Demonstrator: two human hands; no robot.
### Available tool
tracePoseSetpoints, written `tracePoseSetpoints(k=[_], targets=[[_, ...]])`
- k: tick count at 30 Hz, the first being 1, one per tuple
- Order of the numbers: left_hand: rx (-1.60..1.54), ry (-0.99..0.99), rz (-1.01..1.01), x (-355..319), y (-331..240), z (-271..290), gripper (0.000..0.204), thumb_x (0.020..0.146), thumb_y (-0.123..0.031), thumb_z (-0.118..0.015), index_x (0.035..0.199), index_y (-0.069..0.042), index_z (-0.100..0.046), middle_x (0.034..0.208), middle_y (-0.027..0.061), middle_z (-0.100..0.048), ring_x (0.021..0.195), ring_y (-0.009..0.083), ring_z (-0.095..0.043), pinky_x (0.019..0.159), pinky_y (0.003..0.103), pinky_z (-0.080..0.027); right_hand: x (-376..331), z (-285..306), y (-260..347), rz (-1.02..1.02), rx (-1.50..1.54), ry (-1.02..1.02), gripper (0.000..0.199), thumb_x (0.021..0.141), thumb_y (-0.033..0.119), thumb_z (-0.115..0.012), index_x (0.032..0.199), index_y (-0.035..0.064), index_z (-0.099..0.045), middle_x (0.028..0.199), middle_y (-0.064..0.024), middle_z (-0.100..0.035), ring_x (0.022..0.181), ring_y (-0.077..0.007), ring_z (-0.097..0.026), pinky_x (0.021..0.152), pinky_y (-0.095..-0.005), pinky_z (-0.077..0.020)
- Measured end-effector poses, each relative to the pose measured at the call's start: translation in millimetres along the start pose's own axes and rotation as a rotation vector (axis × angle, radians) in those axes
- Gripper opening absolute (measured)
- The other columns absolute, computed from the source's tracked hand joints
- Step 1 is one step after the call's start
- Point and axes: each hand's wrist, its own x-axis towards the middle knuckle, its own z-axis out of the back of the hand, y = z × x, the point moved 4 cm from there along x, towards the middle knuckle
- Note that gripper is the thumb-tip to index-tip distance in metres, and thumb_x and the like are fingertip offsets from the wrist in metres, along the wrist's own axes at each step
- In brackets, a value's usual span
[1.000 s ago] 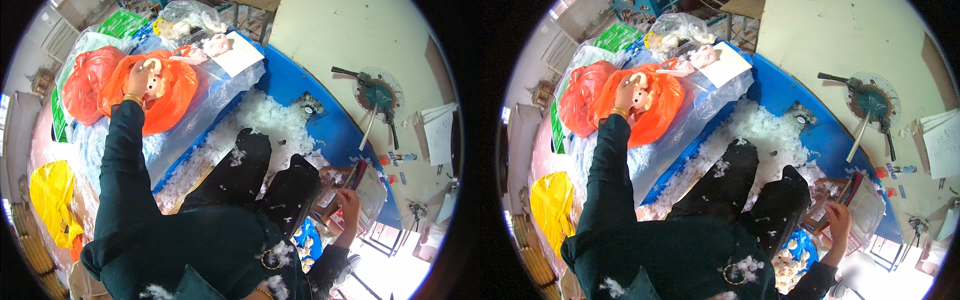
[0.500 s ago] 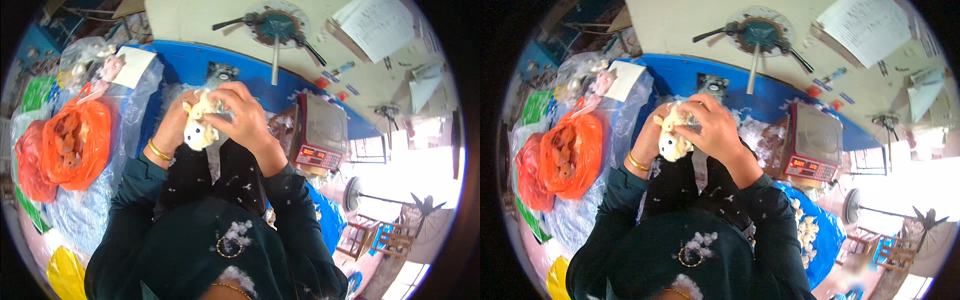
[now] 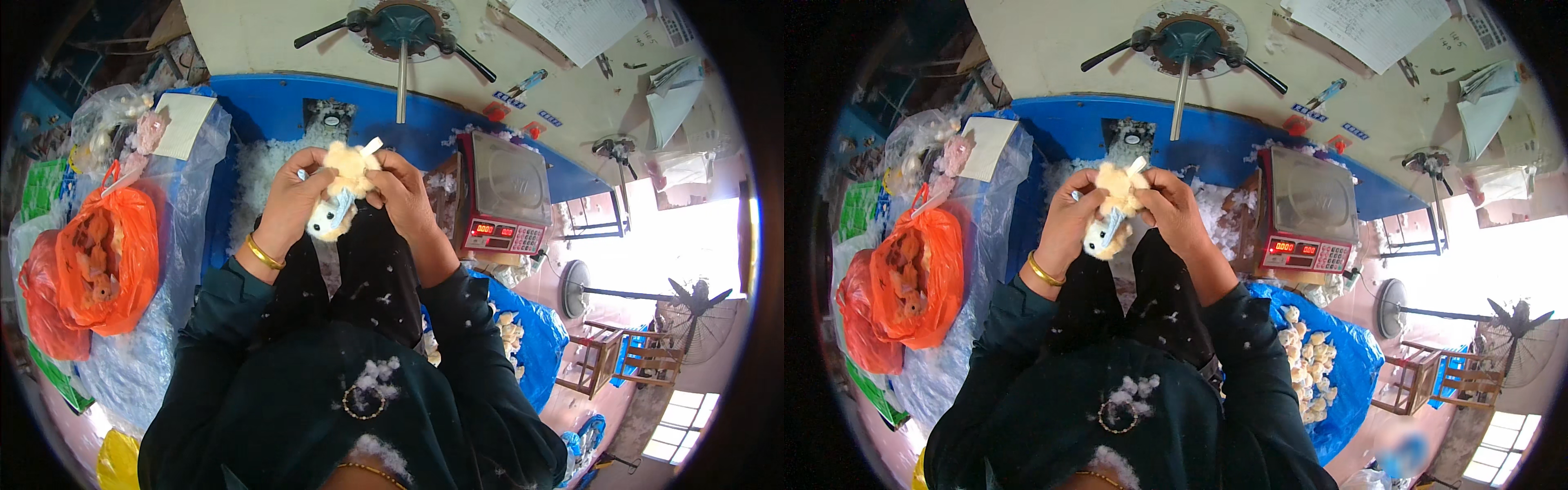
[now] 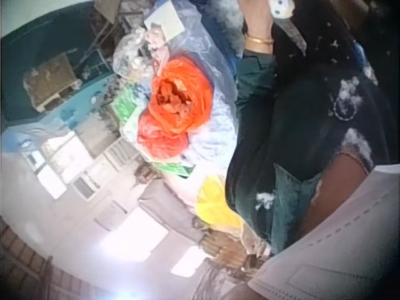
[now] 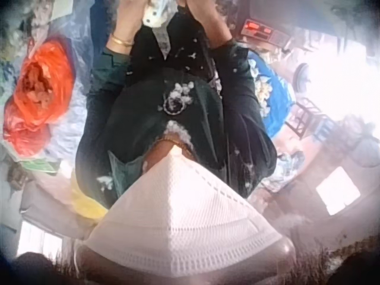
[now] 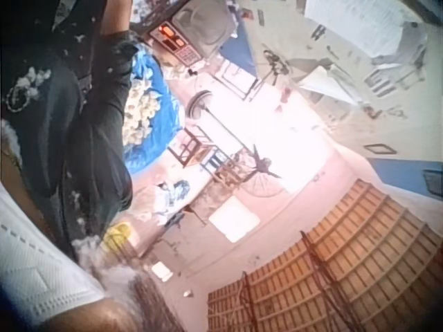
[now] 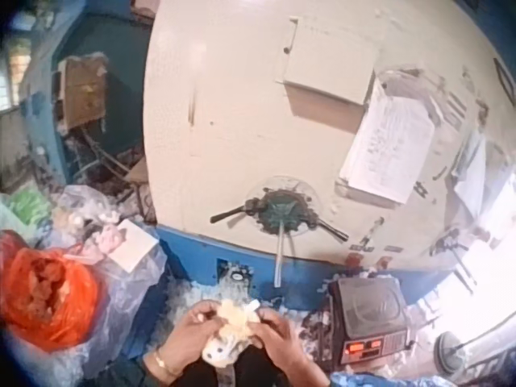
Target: The person repeatedly stuffs small white plush toys with white fiberfill using a manual stuffing machine. They pick up each toy, press it against the machine nozzle to fill it, then place the finished toy into an orange plastic bag.
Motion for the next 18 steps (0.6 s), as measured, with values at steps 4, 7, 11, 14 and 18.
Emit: tracePoseSetpoints(k=[4,7,11,14,18], targets=[[0.235,-0.024,-0.142,5,3,3,0.012,0.082,0.002,-0.060,0.094,-0.002,-0.059,0.075,-0.0011,-0.053,0.064,0.0055,-0.051,0.057,0.022,-0.044,1,10,-2,0.234,-0.163,-0.042,0.016,0.086,0.015,-0.064,0.091,0.0013,-0.057,0.077,0.0019,-0.050,0.064,-0.0054,-0.045,0.054,-0.0199,-0.0340],[-0.023,0.015,-0.114,6,10,4,0.010,0.081,0.004,-0.059,0.089,-0.002,-0.058,0.076,-0.0008,-0.054,0.065,0.0054,-0.051,0.057,0.021,-0.044,-2,14,2,0.088,0.068,-0.021,0.023,0.084,0.018,-0.069,0.096,0.0019,-0.057,0.081,0.0006,-0.054,0.067,-0.0066,-0.048,0.058,-0.0189,-0.0375],[0.102,-0.031,-0.105,0,6,-5,0.011,0.080,0.005,-0.059,0.088,-0.002,-0.056,0.076,-0.0005,-0.053,0.065,0.0058,-0.051,0.057,0.021,-0.043,-7,3,3,0.029,-0.067,0.014,0.025,0.081,0.008,-0.071,0.100,0.0011,-0.057,0.087,0.0018,-0.058,0.072,-0.0037,-0.050,0.061,-0.0188,-0.0396],[0.227,-0.069,-0.107,2,6,-4,0.013,0.079,0.005,-0.059,0.090,-0.001,-0.056,0.076,0.0001,-0.053,0.065,0.0060,-0.051,0.056,0.021,-0.043,-8,11,1,0.024,-0.023,-0.015,0.016,0.082,0.002,-0.067,0.094,0.0005,-0.057,0.084,0.0025,-0.057,0.071,-0.0029,-0.049,0.059,-0.0209,-0.0404],[0.551,-0.243,-0.358,3,-9,-6,0.015,0.078,0.004,-0.061,0.092,-0.001,-0.059,0.078,0.0005,-0.057,0.062,0.0057,-0.050,0.056,0.021,-0.041,-6,18,-9,0.029,-0.101,-0.119,0.017,0.078,0.001,-0.067,0.089,0.0000,-0.055,0.079,-0.0001,-0.055,0.067,-0.0056,-0.050,0.055,-0.0239,-0.0405]])
